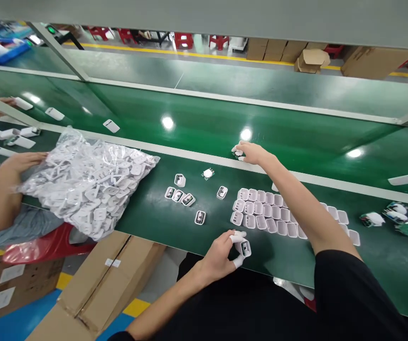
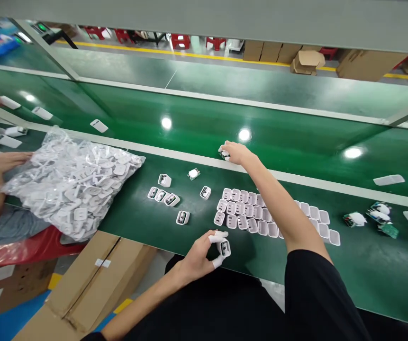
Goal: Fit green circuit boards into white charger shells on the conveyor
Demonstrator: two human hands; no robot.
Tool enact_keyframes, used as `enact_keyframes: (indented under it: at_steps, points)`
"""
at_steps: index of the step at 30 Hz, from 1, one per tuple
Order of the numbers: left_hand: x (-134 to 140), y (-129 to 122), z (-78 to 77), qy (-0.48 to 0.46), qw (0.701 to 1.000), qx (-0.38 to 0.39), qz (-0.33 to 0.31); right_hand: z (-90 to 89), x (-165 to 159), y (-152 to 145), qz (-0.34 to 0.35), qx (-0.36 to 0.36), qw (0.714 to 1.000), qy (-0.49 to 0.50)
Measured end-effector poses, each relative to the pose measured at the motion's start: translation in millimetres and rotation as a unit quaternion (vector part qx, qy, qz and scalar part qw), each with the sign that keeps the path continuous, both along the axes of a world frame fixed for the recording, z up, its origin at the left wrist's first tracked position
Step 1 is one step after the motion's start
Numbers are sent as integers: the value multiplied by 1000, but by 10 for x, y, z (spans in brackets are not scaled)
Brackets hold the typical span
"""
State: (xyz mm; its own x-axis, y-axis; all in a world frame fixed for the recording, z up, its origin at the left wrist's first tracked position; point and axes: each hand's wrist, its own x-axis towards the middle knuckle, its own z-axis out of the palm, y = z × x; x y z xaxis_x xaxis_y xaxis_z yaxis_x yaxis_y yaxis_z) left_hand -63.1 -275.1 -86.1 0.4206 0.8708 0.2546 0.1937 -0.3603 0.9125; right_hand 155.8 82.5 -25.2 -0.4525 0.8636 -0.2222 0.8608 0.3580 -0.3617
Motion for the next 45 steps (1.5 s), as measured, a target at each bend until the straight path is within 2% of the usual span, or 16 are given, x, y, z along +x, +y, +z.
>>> enact_keyframes:
  at_steps: [5,9,11,14,17,19,22,25,27,30,33,35,38,41,43,45]
  points:
    - [-2,11,-125,42,999,-3,3,-35,34,-42,-86,8,995,41]
    - [8,-5,-121,61,997,39,22,145,114,-319,-157,35,979,126]
    - [-27,-44,-103,54,997,53,24,314,181,-582,-177,53,963,194]
    - [-142,-120,-46,35,997,55,47,577,277,-1110,-195,64,922,330]
    - [-280,-173,12,51,993,65,90,704,317,-1674,-211,52,896,388]
    - [-360,-191,27,97,984,76,132,668,296,-2002,-225,25,864,450]
    - [-506,-224,21,160,962,70,209,497,209,-2406,-249,-4,806,537]
    - [-763,-261,24,154,940,63,299,324,136,-2749,-270,-10,778,568]
    - [-988,-237,49,147,920,49,360,247,141,-2945,-267,-13,770,579]
    - [-1305,-62,111,156,905,-2,395,191,209,-3154,-243,5,785,570]
    - [-1490,199,158,163,922,-37,349,216,226,-3221,-229,53,819,523]
    - [-1521,317,161,158,933,-39,321,278,141,-3174,-211,90,859,458]
    - [-1437,313,117,152,925,13,348,384,-141,-2962,-146,124,915,355]
    - [-1219,178,29,208,886,75,409,424,-500,-2625,-99,110,960,239]
    - [-1039,110,-42,260,865,73,423,414,-709,-2390,-85,91,985,118]
    - [-882,92,-106,298,856,50,419,396,-864,-2198,-73,68,995,21]
